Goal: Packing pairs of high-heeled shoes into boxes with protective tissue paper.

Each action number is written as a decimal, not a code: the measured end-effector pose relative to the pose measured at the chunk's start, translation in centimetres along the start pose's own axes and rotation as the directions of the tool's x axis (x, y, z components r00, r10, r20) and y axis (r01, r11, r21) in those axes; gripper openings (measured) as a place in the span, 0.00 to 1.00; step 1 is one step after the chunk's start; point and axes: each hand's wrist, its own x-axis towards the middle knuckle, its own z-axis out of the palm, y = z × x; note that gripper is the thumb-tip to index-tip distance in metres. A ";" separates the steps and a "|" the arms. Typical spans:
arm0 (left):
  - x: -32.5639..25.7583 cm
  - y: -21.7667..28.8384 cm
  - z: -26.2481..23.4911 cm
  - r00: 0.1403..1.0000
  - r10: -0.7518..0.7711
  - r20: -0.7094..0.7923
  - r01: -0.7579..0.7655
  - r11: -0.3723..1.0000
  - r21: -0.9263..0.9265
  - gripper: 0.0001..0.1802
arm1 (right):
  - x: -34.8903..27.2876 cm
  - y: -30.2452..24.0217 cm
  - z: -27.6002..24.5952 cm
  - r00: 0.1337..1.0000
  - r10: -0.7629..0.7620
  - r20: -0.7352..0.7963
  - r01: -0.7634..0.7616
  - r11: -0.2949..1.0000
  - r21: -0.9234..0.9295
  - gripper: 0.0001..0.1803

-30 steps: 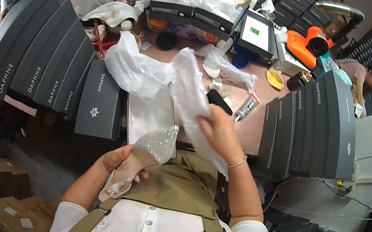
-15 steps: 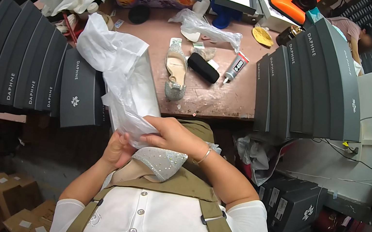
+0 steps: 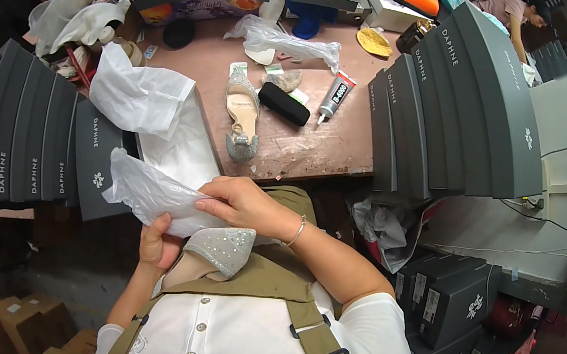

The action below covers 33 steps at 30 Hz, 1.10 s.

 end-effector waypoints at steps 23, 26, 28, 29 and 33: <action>-1.5 0.6 0.9 0.911 -0.323 0.256 0.096 0.771 0.629 0.37 | -0.1 0.6 -1.1 0.981 0.172 -0.088 -0.175 0.984 -0.021 0.11; -1.6 1.2 0.4 0.919 -0.304 0.251 0.056 0.731 0.680 0.35 | -0.8 0.3 -2.6 0.979 0.197 0.060 -0.205 0.956 0.210 0.13; -1.4 1.3 -0.6 0.937 -0.235 0.259 -0.033 0.676 0.736 0.32 | -1.4 0.4 -3.6 0.950 0.242 0.197 -0.253 0.967 0.030 0.13; -1.2 1.0 -1.2 0.953 -0.181 0.245 -0.069 0.653 0.754 0.31 | -1.6 0.7 -3.7 0.941 0.241 0.239 -0.218 0.969 -0.120 0.12; -0.6 2.2 -2.6 0.971 -0.226 0.073 0.099 0.663 0.742 0.29 | -1.4 1.2 -1.9 0.985 0.080 -0.154 -0.101 0.986 -0.135 0.09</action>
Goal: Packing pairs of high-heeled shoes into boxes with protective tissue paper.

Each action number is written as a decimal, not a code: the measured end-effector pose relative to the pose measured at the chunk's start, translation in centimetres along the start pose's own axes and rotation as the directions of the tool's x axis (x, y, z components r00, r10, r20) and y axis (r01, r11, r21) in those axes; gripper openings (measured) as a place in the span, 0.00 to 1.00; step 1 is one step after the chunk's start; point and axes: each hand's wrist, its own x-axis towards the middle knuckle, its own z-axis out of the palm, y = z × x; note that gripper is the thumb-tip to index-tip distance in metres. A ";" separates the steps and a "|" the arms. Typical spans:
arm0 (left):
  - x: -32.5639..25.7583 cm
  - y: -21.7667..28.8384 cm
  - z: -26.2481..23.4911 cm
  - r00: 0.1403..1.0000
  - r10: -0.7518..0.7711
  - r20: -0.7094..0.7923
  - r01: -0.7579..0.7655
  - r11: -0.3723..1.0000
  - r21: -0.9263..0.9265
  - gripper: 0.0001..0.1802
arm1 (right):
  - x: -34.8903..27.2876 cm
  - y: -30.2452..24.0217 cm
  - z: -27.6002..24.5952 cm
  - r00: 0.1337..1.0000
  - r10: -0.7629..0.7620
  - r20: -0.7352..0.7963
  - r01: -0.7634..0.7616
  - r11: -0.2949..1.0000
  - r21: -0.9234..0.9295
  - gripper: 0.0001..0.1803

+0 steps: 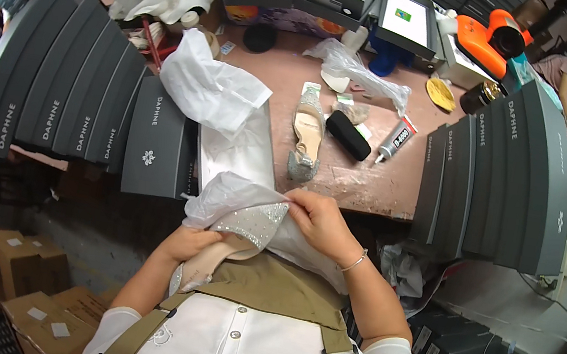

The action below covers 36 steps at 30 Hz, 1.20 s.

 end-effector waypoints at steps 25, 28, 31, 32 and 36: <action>3.7 3.9 -2.0 0.907 0.406 0.114 -0.415 0.816 0.402 0.29 | 7.0 -6.6 0.6 0.733 -0.585 0.346 0.673 0.697 -0.248 0.19; 4.2 2.0 -0.9 0.965 0.206 -0.163 -0.252 0.900 -0.355 0.29 | 4.9 -5.0 2.8 0.682 -0.615 0.397 0.719 0.462 -0.519 0.13; 4.5 -0.3 0.0 0.965 0.144 -0.221 -0.244 0.806 -0.539 0.30 | 4.3 -2.4 3.6 0.701 -0.514 0.495 0.707 0.412 -0.575 0.08; 4.1 -0.8 0.3 0.970 0.163 -0.182 -0.240 0.769 -0.592 0.30 | 4.0 -2.0 3.6 0.717 -0.468 0.517 0.695 0.417 -0.586 0.07; 2.9 -0.6 0.7 0.972 0.233 -0.037 -0.160 0.535 -0.830 0.33 | 3.0 -3.3 3.4 0.750 -0.367 0.550 0.661 0.395 -0.638 0.07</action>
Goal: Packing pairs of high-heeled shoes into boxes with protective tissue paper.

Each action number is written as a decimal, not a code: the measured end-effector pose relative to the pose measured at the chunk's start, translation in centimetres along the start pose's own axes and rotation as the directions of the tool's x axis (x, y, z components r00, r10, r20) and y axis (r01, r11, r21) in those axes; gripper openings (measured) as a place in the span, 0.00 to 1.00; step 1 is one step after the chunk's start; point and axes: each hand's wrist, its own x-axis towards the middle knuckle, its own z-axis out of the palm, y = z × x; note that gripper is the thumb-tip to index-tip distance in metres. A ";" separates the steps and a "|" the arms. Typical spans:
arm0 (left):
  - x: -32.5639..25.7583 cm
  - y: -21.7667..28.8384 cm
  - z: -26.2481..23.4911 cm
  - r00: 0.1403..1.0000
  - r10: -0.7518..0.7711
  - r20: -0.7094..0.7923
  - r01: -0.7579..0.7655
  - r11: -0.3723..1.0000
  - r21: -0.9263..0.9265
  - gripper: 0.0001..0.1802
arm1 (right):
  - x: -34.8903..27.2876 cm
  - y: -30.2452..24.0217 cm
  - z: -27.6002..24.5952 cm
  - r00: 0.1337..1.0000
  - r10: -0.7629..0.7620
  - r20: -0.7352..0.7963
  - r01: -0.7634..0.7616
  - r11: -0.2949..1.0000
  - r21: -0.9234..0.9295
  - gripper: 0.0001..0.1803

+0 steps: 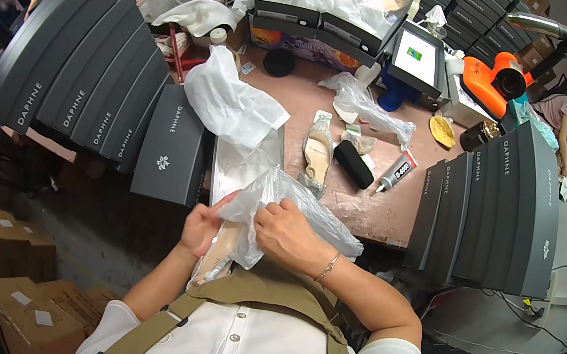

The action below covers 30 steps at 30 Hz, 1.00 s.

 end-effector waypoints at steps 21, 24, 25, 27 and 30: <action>-0.5 0.7 2.7 0.992 -0.101 -0.075 0.123 0.908 0.401 0.35 | -3.3 5.1 0.0 0.810 0.574 0.118 -0.352 0.315 0.881 0.13; -0.9 0.2 2.3 0.991 -0.112 -0.072 0.133 0.896 0.423 0.35 | -3.9 4.9 0.0 0.739 0.669 0.084 -0.421 0.361 0.832 0.12; -0.9 0.1 2.1 0.991 -0.113 -0.065 0.130 0.892 0.432 0.35 | -3.8 4.4 -0.4 0.739 0.672 0.037 -0.416 0.414 0.810 0.10; -0.9 0.0 2.0 0.993 -0.105 -0.055 0.118 0.890 0.439 0.35 | -3.9 3.7 -1.0 0.718 0.696 -0.008 -0.418 0.440 0.795 0.10; -0.6 0.0 1.7 0.994 -0.076 -0.079 0.101 0.911 0.400 0.35 | -4.1 3.0 -1.9 0.729 0.685 0.002 -0.421 0.446 0.790 0.10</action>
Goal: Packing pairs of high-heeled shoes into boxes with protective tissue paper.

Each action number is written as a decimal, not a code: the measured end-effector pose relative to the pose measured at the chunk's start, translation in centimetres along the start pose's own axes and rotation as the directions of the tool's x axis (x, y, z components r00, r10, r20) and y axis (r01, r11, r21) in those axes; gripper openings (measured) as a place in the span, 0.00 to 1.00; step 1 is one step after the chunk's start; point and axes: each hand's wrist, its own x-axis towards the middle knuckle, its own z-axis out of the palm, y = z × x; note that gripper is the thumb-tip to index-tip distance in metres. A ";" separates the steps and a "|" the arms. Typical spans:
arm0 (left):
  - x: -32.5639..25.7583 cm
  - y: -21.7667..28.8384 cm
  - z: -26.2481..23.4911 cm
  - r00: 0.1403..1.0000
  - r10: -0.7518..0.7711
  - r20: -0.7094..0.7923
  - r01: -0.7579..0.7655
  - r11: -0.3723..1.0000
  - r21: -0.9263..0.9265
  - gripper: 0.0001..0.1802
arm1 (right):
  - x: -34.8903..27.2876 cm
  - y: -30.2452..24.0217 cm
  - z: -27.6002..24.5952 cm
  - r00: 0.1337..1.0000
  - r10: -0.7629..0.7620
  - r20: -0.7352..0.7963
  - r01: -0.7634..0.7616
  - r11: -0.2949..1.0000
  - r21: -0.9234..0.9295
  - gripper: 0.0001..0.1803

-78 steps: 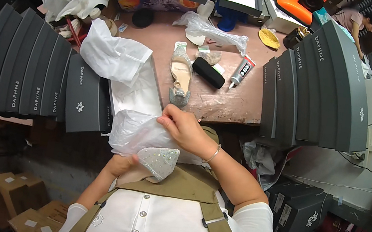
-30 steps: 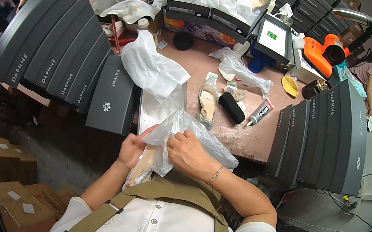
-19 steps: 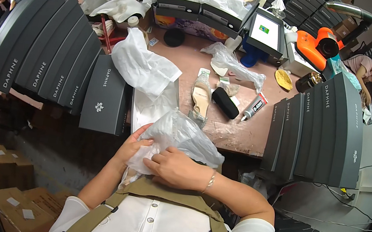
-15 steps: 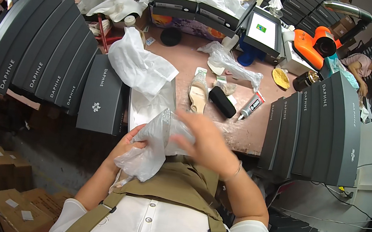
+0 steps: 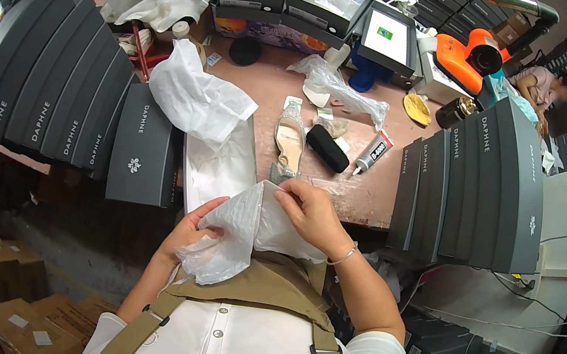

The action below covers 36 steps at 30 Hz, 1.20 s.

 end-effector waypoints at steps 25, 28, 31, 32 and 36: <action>3.0 3.0 -1.8 0.971 0.216 -0.100 -0.173 0.929 0.327 0.37 | -0.6 -3.9 10.1 0.880 -0.442 0.174 0.463 0.716 -0.522 0.26; 3.0 3.0 -1.6 0.946 0.302 -0.117 -0.234 0.887 0.398 0.39 | -1.2 -4.0 8.7 0.972 -0.212 0.098 0.233 0.862 -0.451 0.32; 3.3 2.6 -2.1 0.951 0.291 -0.102 -0.230 0.890 0.393 0.40 | -0.1 -1.8 8.9 0.977 -0.070 0.201 0.125 0.954 -0.272 0.31; 3.3 2.4 -2.0 0.954 0.279 -0.105 -0.227 0.909 0.351 0.40 | 0.4 -1.3 9.1 0.972 -0.128 0.195 0.159 0.976 -0.152 0.28; 2.5 2.6 -2.6 0.944 0.303 -0.134 -0.254 0.921 0.294 0.39 | 0.1 -2.2 9.8 0.932 -0.242 0.270 0.237 0.970 0.050 0.19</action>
